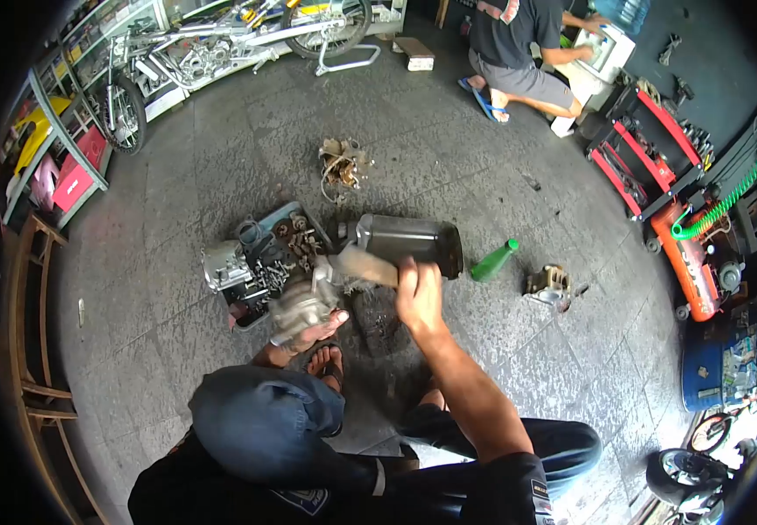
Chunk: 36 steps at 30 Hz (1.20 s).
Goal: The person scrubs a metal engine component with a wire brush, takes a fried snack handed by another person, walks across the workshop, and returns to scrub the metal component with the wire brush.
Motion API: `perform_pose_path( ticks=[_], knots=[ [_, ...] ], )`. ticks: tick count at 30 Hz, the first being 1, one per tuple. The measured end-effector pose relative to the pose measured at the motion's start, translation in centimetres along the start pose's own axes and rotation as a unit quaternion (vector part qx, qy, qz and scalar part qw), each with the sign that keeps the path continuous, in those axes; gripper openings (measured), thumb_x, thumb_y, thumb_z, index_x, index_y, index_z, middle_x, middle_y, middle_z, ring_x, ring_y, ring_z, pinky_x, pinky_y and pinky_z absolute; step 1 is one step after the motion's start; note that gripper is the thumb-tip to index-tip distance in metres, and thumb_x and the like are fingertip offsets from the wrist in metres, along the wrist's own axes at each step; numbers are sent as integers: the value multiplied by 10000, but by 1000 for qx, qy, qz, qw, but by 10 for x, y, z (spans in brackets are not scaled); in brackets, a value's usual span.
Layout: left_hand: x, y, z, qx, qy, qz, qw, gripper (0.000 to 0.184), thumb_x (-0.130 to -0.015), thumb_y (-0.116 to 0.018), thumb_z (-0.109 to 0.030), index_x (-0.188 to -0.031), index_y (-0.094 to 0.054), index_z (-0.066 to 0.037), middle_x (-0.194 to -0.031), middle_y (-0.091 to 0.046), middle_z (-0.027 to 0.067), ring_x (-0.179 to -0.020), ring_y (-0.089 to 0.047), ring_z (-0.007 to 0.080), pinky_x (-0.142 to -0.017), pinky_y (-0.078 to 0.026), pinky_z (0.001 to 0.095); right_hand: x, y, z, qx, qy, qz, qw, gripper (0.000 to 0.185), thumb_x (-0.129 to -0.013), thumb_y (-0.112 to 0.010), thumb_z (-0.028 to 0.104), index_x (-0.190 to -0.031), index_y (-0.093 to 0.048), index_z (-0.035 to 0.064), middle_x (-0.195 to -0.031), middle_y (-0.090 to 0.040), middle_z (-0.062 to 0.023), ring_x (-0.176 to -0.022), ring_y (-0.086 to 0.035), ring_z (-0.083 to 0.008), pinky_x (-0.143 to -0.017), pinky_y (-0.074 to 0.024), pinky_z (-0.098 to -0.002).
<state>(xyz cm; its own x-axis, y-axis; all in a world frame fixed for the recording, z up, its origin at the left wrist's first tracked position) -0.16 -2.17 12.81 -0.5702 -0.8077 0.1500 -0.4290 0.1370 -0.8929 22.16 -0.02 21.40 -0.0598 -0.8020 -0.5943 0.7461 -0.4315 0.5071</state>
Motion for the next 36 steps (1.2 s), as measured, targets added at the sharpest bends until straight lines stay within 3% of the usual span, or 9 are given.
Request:
perform_pose_path(
  ticks=[6,9,13,16,22,25,26,28,36],
  knots=[
    [6,-73,-16,-320,-70,-3,945,187,-842,-648,-58,-914,-480,-100,-692,-452,-22,-500,-366,40,-441,-279,182,-20,11,20,-114,-63,-141,981,243,-952,-435,223,-911,-557,18,-865,-544,-125,-791,-489,-242,-723,-426,-380],
    [2,-89,-16,-312,-65,11,948,151,-862,-617,-41,-907,-480,-86,-653,-443,-19,-464,-366,55,-415,-288,200,-51,6,47,-51,47,-69,995,235,-920,-472,181,-853,-610,2,-816,-565,-191,-767,-509,-325,-717,-414,-412],
    [9,-85,-11,-301,-93,-54,948,139,-883,-594,-51,-889,-460,-86,-642,-428,-22,-443,-350,57,-396,-264,217,-19,0,-25,-109,-194,55,973,243,-880,-489,166,-809,-616,-29,-811,-583,-260,-830,-542,-365,-738,-419,-474],
    [9,-91,-8,-389,-54,-57,918,149,-887,-594,-56,-875,-449,-89,-641,-416,-30,-440,-328,51,-398,-259,214,-32,10,28,-62,-36,-133,989,303,-931,-416,176,-830,-618,-27,-874,-585,-188,-855,-501,-313,-786,-388,-417],
    [11,-72,2,-336,-62,-88,936,352,-839,-650,-14,-1163,-522,-65,-716,-525,-32,-487,-427,35,-412,-329,198,2,-6,-2,-33,-145,4,989,324,-934,-411,218,-918,-601,-44,-917,-550,-248,-860,-489,-380,-801,-385,-458],
    [14,-52,23,-345,-47,-80,934,288,-834,-675,-53,-1101,-566,-75,-690,-539,-43,-499,-448,28,-421,-337,199,-6,-14,-7,-211,-245,-177,930,311,-946,-443,218,-757,-522,-17,-847,-515,-207,-726,-464,-313,-740,-383,-449],
    [14,-59,17,-377,-52,-100,919,238,-834,-680,-64,-1053,-586,-76,-685,-544,-44,-503,-452,27,-424,-340,201,-15,-1,5,-86,-133,-160,974,256,-923,-423,196,-1029,-484,-28,-832,-491,-150,-694,-468,-252,-637,-432,-361],
    [12,-85,1,-428,-49,-104,897,171,-844,-675,-76,-997,-599,-65,-668,-529,-50,-512,-443,26,-429,-335,206,-18,5,29,-18,-34,-70,997,263,-926,-439,205,-810,-539,-9,-806,-517,-210,-727,-459,-332,-723,-387,-447],
    [12,-68,9,-385,-110,-139,906,197,-845,-671,-69,-1038,-632,-72,-699,-557,-57,-537,-453,5,-439,-347,185,-2,1,2,-53,-182,-37,981,369,-918,-402,241,-811,-641,-19,-790,-580,-236,-767,-507,-387,-693,-383,-463]
  ],
)
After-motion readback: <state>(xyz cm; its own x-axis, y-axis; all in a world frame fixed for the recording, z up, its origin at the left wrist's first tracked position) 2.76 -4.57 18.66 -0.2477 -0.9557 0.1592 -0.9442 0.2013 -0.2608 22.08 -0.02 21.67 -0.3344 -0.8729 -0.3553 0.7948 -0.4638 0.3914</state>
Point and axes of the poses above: each hand's wrist, its own x-axis away from the middle knuckle, its own y-axis out of the back of the hand, z = x × y, the point moved 1 cm from there along -x, towards the middle knuckle
